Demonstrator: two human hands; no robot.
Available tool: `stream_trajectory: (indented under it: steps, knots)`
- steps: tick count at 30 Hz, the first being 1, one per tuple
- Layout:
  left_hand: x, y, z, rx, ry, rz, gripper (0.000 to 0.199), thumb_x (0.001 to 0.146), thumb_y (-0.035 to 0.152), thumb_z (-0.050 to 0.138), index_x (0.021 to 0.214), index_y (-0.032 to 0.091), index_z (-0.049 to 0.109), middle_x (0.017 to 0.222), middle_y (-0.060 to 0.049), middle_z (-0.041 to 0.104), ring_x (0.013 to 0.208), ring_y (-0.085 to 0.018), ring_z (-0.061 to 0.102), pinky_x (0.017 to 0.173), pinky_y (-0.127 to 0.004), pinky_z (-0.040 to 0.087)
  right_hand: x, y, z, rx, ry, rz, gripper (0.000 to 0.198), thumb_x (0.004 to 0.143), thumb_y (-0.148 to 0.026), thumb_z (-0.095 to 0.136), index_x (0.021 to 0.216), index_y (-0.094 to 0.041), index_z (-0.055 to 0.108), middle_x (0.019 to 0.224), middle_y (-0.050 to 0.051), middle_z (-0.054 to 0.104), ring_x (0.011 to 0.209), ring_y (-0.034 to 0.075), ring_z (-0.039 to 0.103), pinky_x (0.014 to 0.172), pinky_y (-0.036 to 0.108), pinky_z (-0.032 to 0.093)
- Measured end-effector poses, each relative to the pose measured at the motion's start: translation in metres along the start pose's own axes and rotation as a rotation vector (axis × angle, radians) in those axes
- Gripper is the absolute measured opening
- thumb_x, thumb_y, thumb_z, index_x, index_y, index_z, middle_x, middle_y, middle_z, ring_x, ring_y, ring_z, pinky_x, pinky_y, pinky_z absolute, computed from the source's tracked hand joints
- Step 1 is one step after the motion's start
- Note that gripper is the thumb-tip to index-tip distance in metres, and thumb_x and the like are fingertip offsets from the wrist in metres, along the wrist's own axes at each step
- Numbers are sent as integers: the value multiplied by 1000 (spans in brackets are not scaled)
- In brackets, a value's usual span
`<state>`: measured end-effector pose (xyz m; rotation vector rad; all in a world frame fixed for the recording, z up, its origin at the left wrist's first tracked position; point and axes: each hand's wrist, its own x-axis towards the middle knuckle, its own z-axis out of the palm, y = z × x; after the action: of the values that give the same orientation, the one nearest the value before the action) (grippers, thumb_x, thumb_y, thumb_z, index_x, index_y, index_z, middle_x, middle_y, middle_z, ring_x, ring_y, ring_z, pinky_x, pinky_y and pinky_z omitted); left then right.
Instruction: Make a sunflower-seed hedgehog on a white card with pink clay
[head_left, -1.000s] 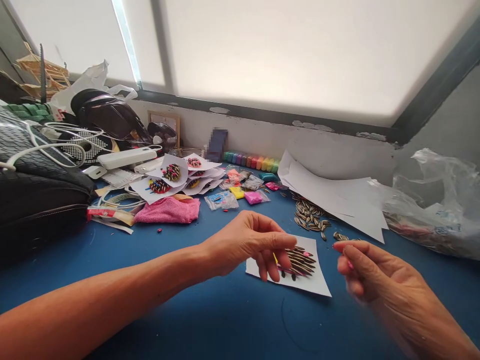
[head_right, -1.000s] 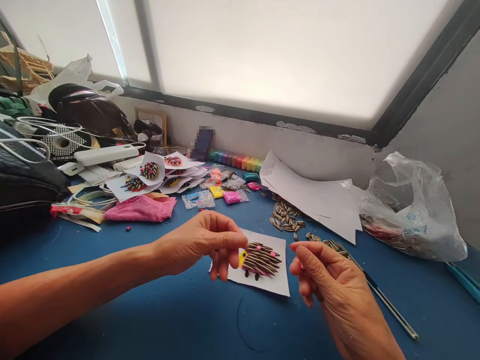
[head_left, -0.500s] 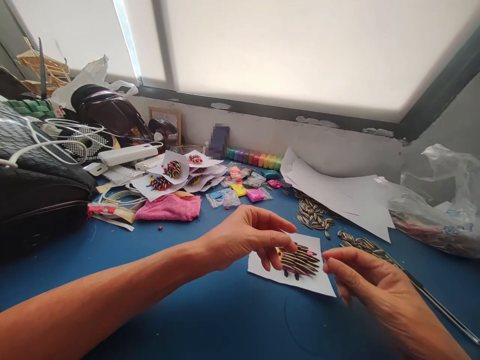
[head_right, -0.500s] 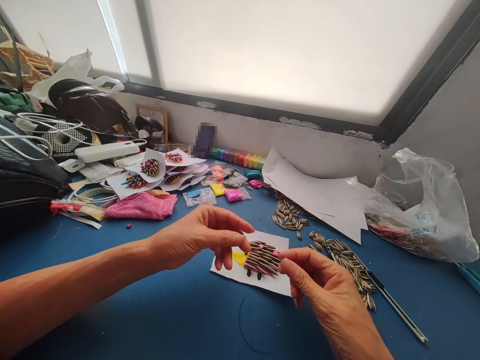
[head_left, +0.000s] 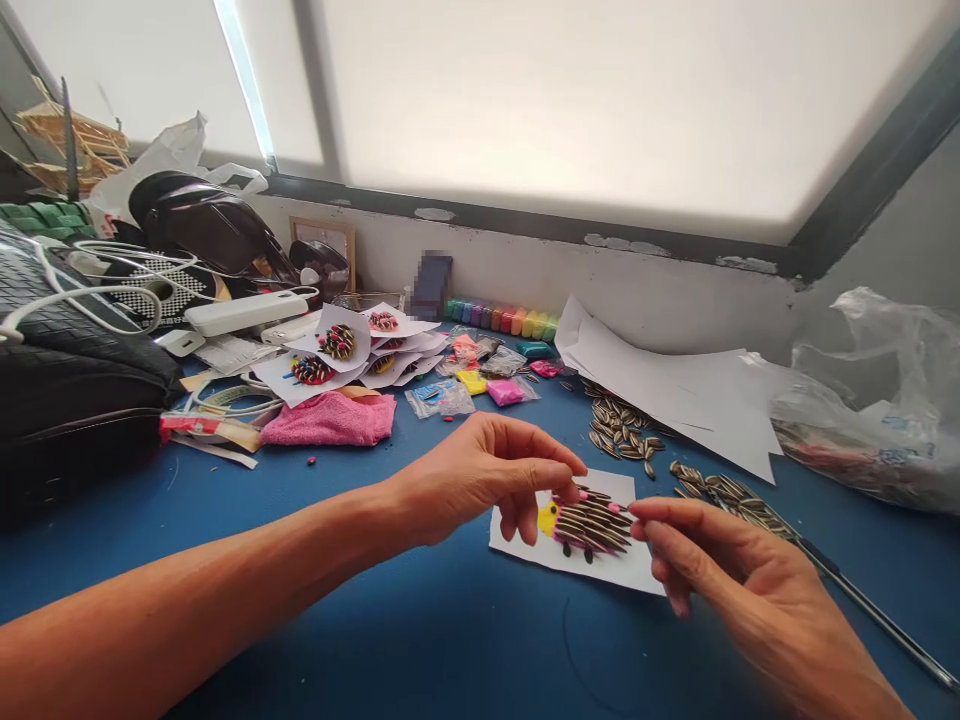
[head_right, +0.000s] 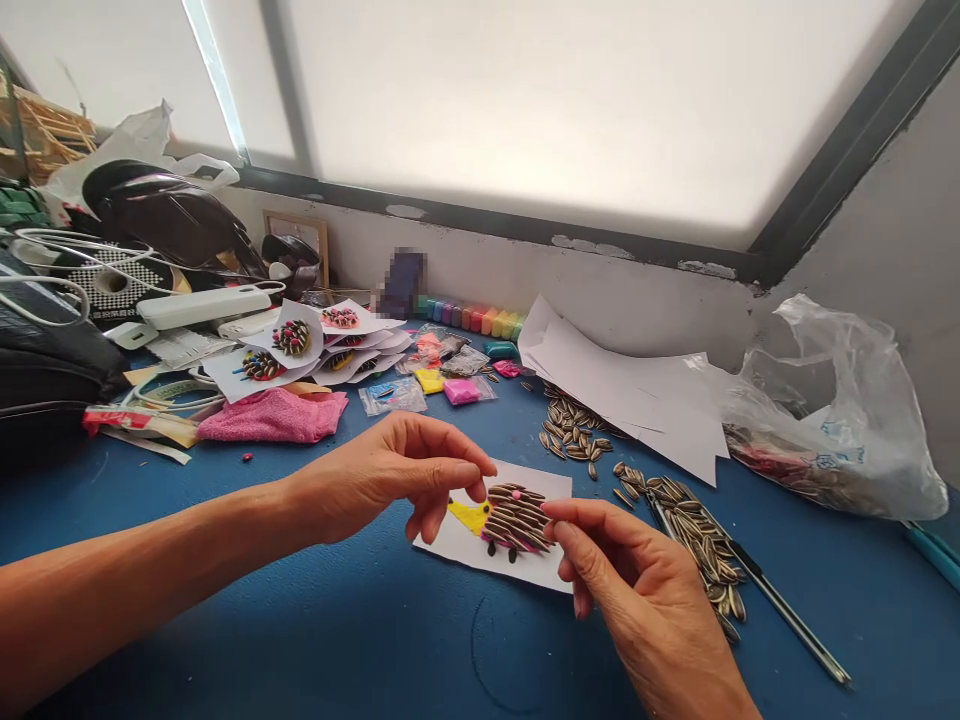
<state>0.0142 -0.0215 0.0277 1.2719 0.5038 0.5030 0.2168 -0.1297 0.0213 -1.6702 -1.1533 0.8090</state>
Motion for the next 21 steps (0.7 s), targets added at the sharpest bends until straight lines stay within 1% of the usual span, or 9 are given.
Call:
stream_trajectory:
  steps: [4, 6, 8, 11, 13, 15, 18, 20, 21]
  knots:
    - [0, 3, 0, 19, 15, -32, 24, 80, 25, 74, 101, 13, 73, 58, 2, 62, 43, -6, 55, 44, -17, 42, 0, -6, 3, -2, 42, -3, 40, 59, -59, 77, 75, -22, 79, 46, -1, 53, 44, 13, 52, 43, 24, 48]
    - [1, 3, 0, 12, 18, -25, 25, 78, 25, 77, 99, 13, 72, 62, 2, 63, 45, -6, 56, 44, -17, 42, -1, -9, 3, -5, 76, -23, 37, 59, -56, 78, 77, -23, 79, 46, -2, 54, 42, 12, 50, 41, 24, 46]
    - [2, 3, -1, 3, 11, 0, 22, 77, 28, 78, 90, 12, 69, 67, 1, 65, 47, -6, 57, 43, -17, 42, -2, -11, 1, -20, 95, -39, 35, 59, -54, 79, 78, -25, 78, 46, -3, 53, 41, 12, 48, 39, 24, 44]
    - [2, 2, -1, -14, -12, 27, 31, 80, 40, 75, 74, 13, 61, 60, 3, 59, 44, -6, 55, 42, -16, 40, -3, -10, -1, -86, 52, -46, 33, 64, -57, 75, 70, -25, 74, 48, -2, 53, 43, 12, 48, 41, 23, 45]
    - [1, 2, -1, -10, -31, 28, 41, 83, 48, 70, 66, 14, 55, 52, 6, 51, 41, -5, 52, 41, -16, 38, -4, -7, -1, -125, 13, -54, 40, 70, -63, 69, 60, -23, 67, 49, -1, 54, 44, 12, 49, 42, 22, 44]
    - [0, 2, -1, 16, -36, 23, 47, 85, 53, 66, 62, 14, 51, 49, 6, 47, 39, -5, 50, 41, -16, 37, -4, -4, -1, -137, 0, -81, 50, 75, -68, 61, 55, -22, 62, 47, -1, 52, 43, 11, 47, 41, 22, 42]
    - [0, 2, 1, 35, -25, 18, 42, 77, 51, 75, 69, 14, 57, 53, 5, 54, 41, -6, 52, 41, -17, 38, -5, -4, 1, -152, -8, -90, 54, 77, -71, 56, 53, -22, 61, 42, -1, 47, 40, 11, 43, 38, 22, 39]
    - [0, 2, 2, 35, -28, 14, 37, 74, 47, 79, 78, 13, 64, 60, 3, 59, 45, -7, 55, 43, -17, 40, -5, -6, 1, -159, -10, -68, 47, 71, -67, 64, 57, -23, 66, 44, 0, 52, 40, 12, 46, 37, 23, 41]
    - [0, 2, 2, 37, -35, 8, 35, 75, 45, 79, 83, 13, 66, 62, 2, 61, 46, -7, 56, 44, -18, 41, -5, -6, 2, -155, -5, -62, 41, 67, -64, 69, 61, -24, 70, 47, 0, 55, 42, 13, 48, 38, 23, 42]
